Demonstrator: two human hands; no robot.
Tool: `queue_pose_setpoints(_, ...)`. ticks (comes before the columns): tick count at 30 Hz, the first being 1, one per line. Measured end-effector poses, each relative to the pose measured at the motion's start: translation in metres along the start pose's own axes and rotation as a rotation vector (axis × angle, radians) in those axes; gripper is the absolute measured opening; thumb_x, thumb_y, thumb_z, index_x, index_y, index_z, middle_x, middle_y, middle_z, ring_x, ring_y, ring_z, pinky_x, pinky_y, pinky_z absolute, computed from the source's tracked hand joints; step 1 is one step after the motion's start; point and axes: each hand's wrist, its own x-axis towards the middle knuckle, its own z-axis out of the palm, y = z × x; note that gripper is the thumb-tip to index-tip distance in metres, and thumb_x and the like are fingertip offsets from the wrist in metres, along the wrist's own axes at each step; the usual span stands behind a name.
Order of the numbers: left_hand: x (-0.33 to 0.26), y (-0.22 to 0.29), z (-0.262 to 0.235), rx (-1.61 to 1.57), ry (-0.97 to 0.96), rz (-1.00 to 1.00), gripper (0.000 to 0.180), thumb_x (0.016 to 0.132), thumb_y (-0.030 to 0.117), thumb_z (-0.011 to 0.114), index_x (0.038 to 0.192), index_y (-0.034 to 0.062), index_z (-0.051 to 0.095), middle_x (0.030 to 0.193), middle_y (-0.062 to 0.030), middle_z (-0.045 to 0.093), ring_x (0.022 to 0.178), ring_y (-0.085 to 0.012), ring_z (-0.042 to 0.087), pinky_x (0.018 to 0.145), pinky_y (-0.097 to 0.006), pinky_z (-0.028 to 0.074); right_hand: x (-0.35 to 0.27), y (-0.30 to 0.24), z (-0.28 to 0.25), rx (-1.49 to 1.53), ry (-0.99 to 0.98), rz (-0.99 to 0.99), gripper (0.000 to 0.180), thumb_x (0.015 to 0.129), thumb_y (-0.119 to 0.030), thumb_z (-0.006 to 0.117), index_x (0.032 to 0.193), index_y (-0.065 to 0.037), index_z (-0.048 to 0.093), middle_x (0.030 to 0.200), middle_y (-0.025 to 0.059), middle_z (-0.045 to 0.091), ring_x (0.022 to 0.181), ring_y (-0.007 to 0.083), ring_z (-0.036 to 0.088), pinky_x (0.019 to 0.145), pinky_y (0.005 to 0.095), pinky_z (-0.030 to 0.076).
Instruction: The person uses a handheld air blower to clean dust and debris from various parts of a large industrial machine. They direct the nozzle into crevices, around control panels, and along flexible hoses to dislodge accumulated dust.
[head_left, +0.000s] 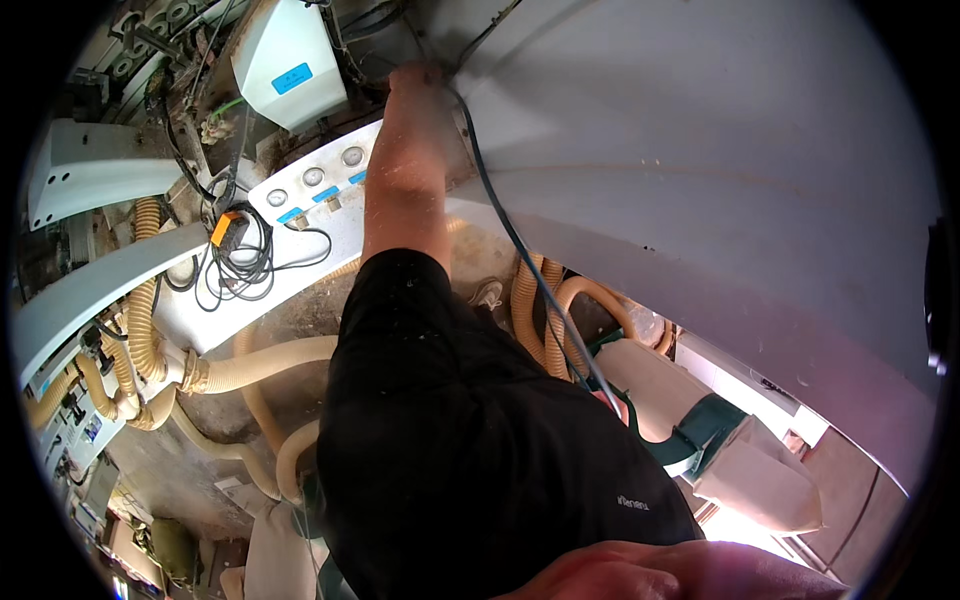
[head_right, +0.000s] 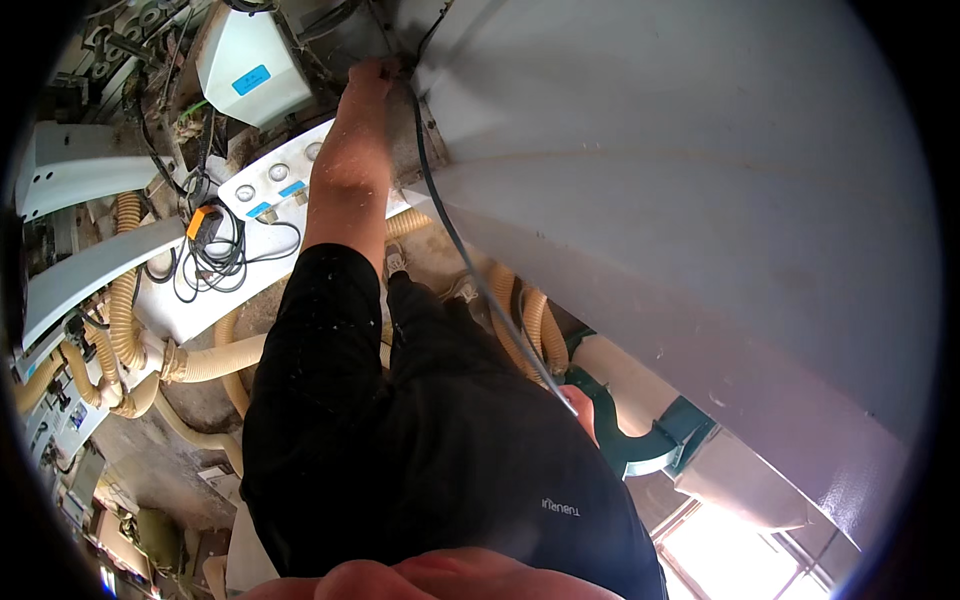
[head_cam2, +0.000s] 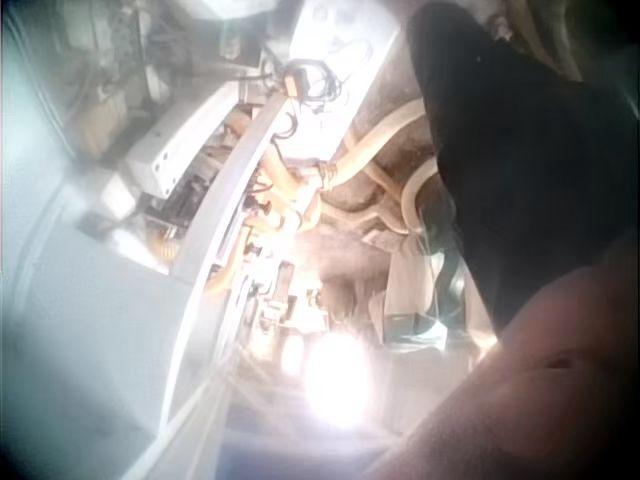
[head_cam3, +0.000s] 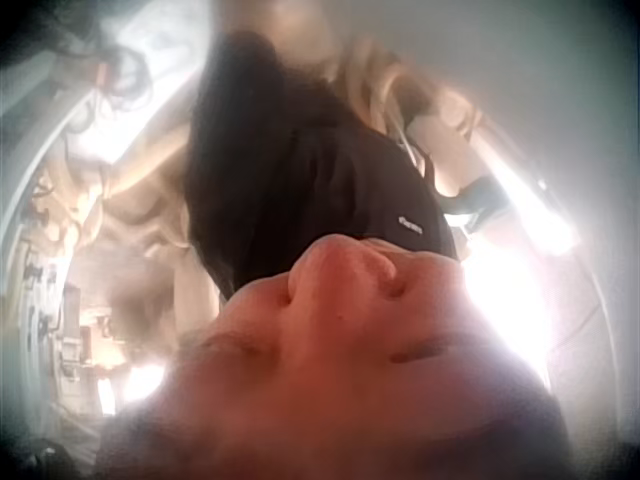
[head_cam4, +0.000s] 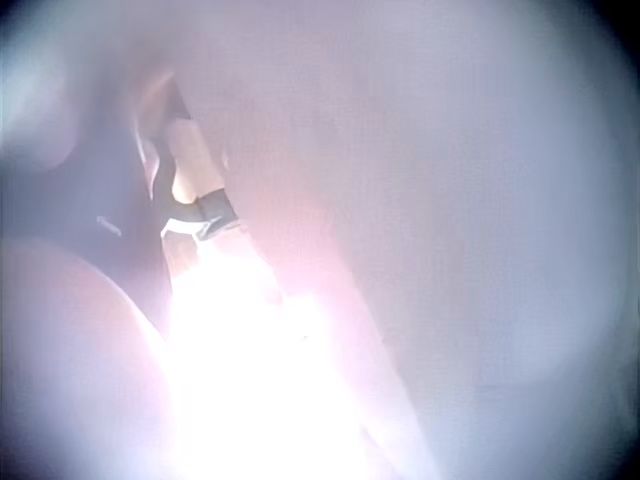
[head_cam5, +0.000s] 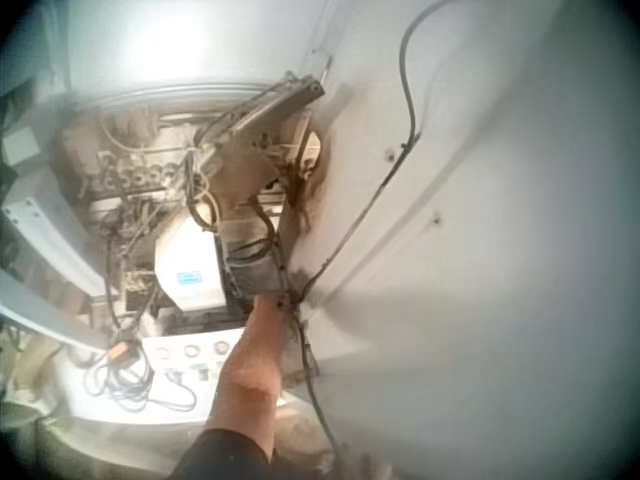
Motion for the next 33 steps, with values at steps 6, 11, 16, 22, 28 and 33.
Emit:
queue_pose_setpoints(6, 0.022, -0.032, 0.015, 0.114, 0.11, 0.039, 0.032, 0.086, 0.035, 0.066, 0.11, 0.0172, 0.076, 0.111, -0.0103, 0.073, 0.107, -0.031, 0.069, 0.088, -0.044, 0.056, 0.008, -0.028, -0.003, -0.067, -0.119, 0.17, 0.02, 0.097, -0.021, 0.069, 0.096, -0.001, 0.069, 0.083, 0.0028, 0.067, 0.08, 0.0099, 0.062, 0.072, 0.0262, 0.049)
queue_pose_setpoints(11, 0.009, -0.037, 0.023, -1.419, 0.101, -0.253, 0.028, 0.093, 0.033, 0.062, 0.09, 0.0087, 0.077, 0.08, -0.0088, 0.069, 0.068, -0.0236, 0.061, 0.06, -0.042, 0.05, 0.032, -0.028, -0.003, -0.091, -0.19, 0.179, 0.017, 0.097, -0.017, 0.067, 0.093, -0.001, 0.068, 0.083, 0.001, 0.065, 0.079, 0.0088, 0.06, 0.07, 0.0257, 0.048)
queue_pose_setpoints(16, -0.171, 0.021, -0.016, -1.667, 0.183, -0.101, 0.03, 0.097, 0.023, 0.063, 0.072, 0.0069, 0.061, 0.061, -0.0045, 0.053, 0.051, -0.0151, 0.05, 0.047, -0.031, 0.04, 0.037, -0.016, 0.008, -0.073, -0.211, 0.2, 0.014, 0.098, -0.014, 0.065, 0.091, -0.001, 0.066, 0.083, -0.0007, 0.063, 0.078, 0.0076, 0.058, 0.068, 0.0252, 0.046)
queue_pose_setpoints(22, -0.373, 0.009, -0.054, -1.965, 0.016, -0.37, 0.008, 0.095, 0.012, 0.061, 0.092, 0.007, 0.056, 0.073, -0.0022, 0.053, 0.052, -0.0119, 0.051, 0.043, -0.025, 0.042, 0.068, -0.025, 0.013, -0.117, -0.183, 0.002, 0.024, 0.097, -0.023, 0.068, 0.092, 0.0, 0.071, 0.077, 0.0022, 0.066, 0.074, 0.0095, 0.061, 0.067, 0.0282, 0.05)
queue_pose_setpoints(28, -0.406, -0.076, -0.068, -1.938, 0.224, -0.506, 0.013, 0.096, 0.016, 0.063, 0.091, 0.0082, 0.054, 0.067, -0.0021, 0.054, 0.048, -0.0139, 0.053, 0.039, -0.028, 0.041, 0.089, -0.029, 0.016, -0.16, -0.234, 0.009, 0.022, 0.095, -0.025, 0.07, 0.091, -0.003, 0.072, 0.075, 0.0012, 0.066, 0.072, 0.0109, 0.061, 0.065, 0.0286, 0.049)
queue_pose_setpoints(33, -0.334, -0.167, -0.071, -1.917, 0.147, -0.686, 0.018, 0.096, 0.021, 0.065, 0.085, 0.0111, 0.056, 0.058, -0.0015, 0.054, 0.043, -0.0141, 0.052, 0.036, -0.03, 0.038, 0.091, -0.028, 0.015, -0.173, -0.302, -0.092, 0.028, 0.098, -0.027, 0.068, 0.09, 0.0, 0.07, 0.076, 0.0053, 0.065, 0.071, 0.0115, 0.061, 0.065, 0.0294, 0.049)
